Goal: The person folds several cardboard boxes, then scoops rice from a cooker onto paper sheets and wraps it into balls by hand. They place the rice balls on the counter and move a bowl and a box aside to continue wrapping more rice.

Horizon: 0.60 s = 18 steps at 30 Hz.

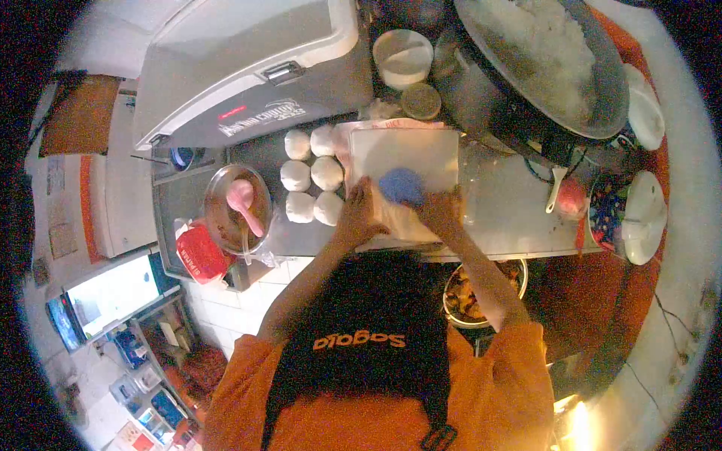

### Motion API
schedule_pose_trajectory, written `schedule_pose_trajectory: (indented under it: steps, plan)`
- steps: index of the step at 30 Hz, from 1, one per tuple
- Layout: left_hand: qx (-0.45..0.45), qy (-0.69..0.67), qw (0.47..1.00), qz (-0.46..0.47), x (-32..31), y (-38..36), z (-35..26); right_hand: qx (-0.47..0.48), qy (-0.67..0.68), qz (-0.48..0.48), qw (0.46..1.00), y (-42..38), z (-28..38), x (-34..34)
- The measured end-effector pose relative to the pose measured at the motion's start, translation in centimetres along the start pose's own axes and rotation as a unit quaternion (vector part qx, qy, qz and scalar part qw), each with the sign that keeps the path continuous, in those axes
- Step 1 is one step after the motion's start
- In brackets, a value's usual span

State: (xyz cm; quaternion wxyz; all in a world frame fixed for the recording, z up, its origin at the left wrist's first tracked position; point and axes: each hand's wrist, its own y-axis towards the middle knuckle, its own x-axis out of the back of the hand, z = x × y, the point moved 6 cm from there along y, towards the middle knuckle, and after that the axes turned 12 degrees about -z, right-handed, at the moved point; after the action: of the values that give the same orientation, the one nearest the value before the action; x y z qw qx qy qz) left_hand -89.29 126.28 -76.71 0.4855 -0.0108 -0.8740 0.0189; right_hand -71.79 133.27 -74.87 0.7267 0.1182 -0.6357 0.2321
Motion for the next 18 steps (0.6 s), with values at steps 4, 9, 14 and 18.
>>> schedule_pose_trajectory:
  steps: [4,9,14,18]
  plan:
    - [0.033,0.021,0.999,0.028,0.7,0.3,-0.7,-0.019,0.009,-0.115,0.993,-0.1,-0.6,0.9]
    - [-0.059,0.065,0.996,0.007,0.9,-1.6,-1.1,-0.204,0.029,-0.198,0.958,-4.3,-9.6,2.8]
    - [-0.159,0.096,0.982,-0.028,-0.9,-3.6,-0.4,-0.244,0.029,-0.22,0.944,-7.7,-18.1,1.5]
    - [-0.274,0.131,0.951,-0.059,-3.1,-4.8,0.4,-0.063,0.04,-0.374,0.924,-7.1,-9.6,5.1]
